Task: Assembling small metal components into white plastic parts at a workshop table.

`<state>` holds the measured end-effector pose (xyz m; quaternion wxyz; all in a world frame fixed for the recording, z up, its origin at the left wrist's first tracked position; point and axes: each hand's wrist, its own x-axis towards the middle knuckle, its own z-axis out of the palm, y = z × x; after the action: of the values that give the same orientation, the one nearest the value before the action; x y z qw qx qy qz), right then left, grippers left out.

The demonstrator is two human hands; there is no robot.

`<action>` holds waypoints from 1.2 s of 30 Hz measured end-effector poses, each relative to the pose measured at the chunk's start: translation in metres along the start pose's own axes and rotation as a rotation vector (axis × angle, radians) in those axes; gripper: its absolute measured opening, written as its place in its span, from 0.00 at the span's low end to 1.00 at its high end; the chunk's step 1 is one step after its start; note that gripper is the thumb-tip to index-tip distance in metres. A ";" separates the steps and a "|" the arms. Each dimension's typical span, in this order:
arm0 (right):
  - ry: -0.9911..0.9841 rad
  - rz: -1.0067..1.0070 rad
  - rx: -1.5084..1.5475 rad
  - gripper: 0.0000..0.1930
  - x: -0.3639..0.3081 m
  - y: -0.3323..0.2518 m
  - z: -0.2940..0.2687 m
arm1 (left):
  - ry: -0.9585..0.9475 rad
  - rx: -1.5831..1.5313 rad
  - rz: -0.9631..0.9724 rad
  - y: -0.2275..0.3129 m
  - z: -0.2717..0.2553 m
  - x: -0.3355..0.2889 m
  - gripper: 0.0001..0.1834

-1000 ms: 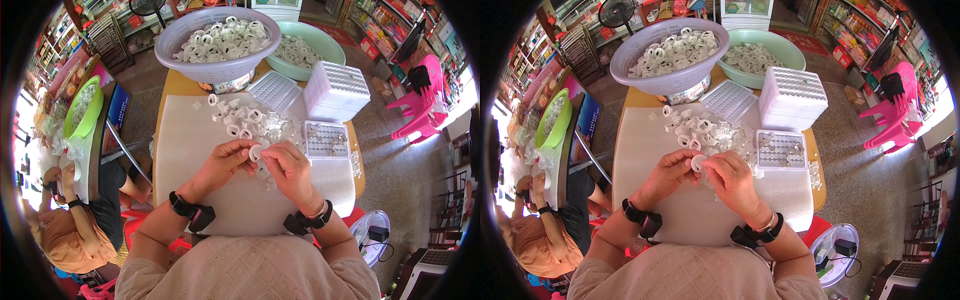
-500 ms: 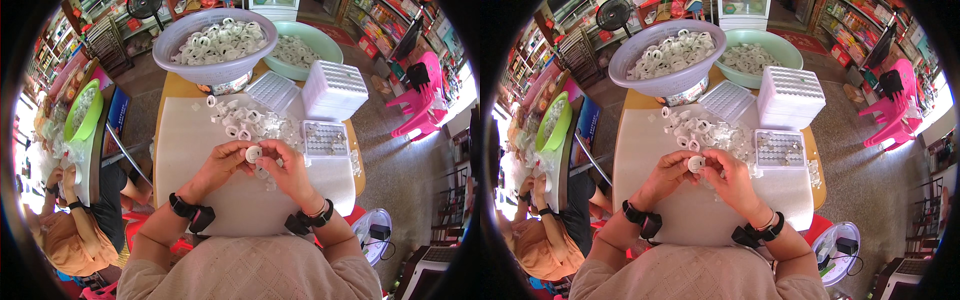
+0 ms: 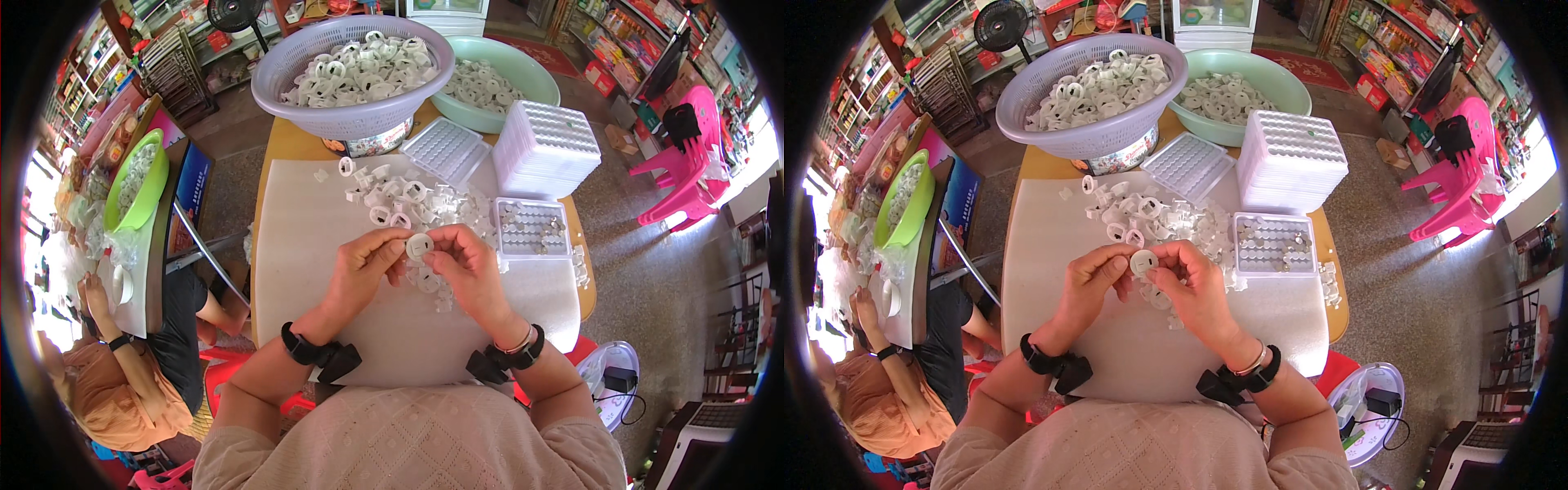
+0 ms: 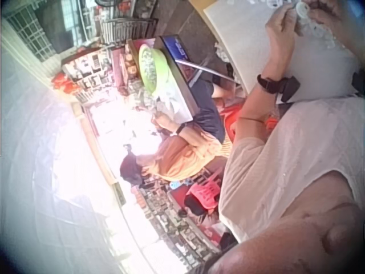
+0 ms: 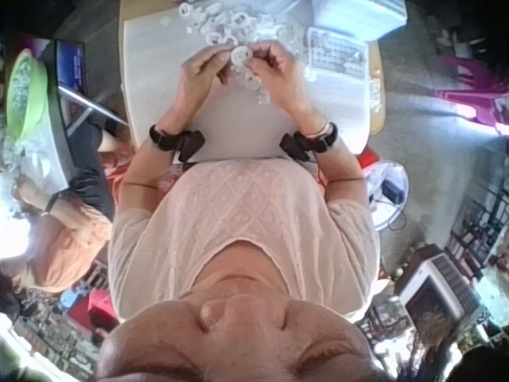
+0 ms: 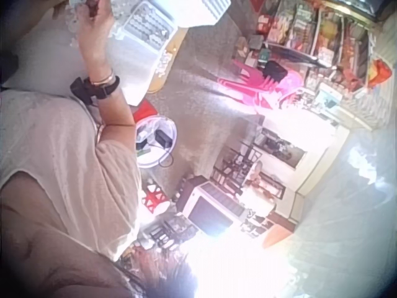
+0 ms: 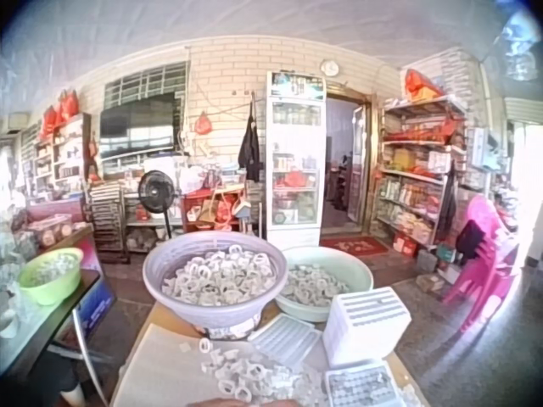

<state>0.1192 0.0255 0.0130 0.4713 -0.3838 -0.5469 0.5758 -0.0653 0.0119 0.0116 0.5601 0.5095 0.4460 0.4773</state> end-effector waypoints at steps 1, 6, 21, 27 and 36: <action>0.016 -0.036 -0.056 0.11 0.000 0.003 0.000 | -0.001 0.000 0.000 0.002 0.003 -0.001 0.11; 0.025 -0.224 -0.317 0.11 -0.002 0.004 0.004 | -0.020 0.171 0.025 0.001 0.007 -0.001 0.13; -0.045 -0.105 -0.291 0.09 -0.005 0.001 0.003 | -0.035 0.031 -0.042 0.003 0.006 -0.003 0.09; 0.001 -0.094 -0.223 0.11 -0.003 0.002 0.005 | 0.001 0.037 -0.015 0.000 0.009 -0.002 0.13; 0.052 -0.235 -0.455 0.11 -0.007 0.007 0.009 | 0.059 0.341 0.080 -0.002 0.016 -0.007 0.13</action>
<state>0.1112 0.0170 0.0070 0.4502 -0.4285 -0.6909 0.3692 -0.0508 0.0026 0.0110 0.4326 0.6001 0.5162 0.4316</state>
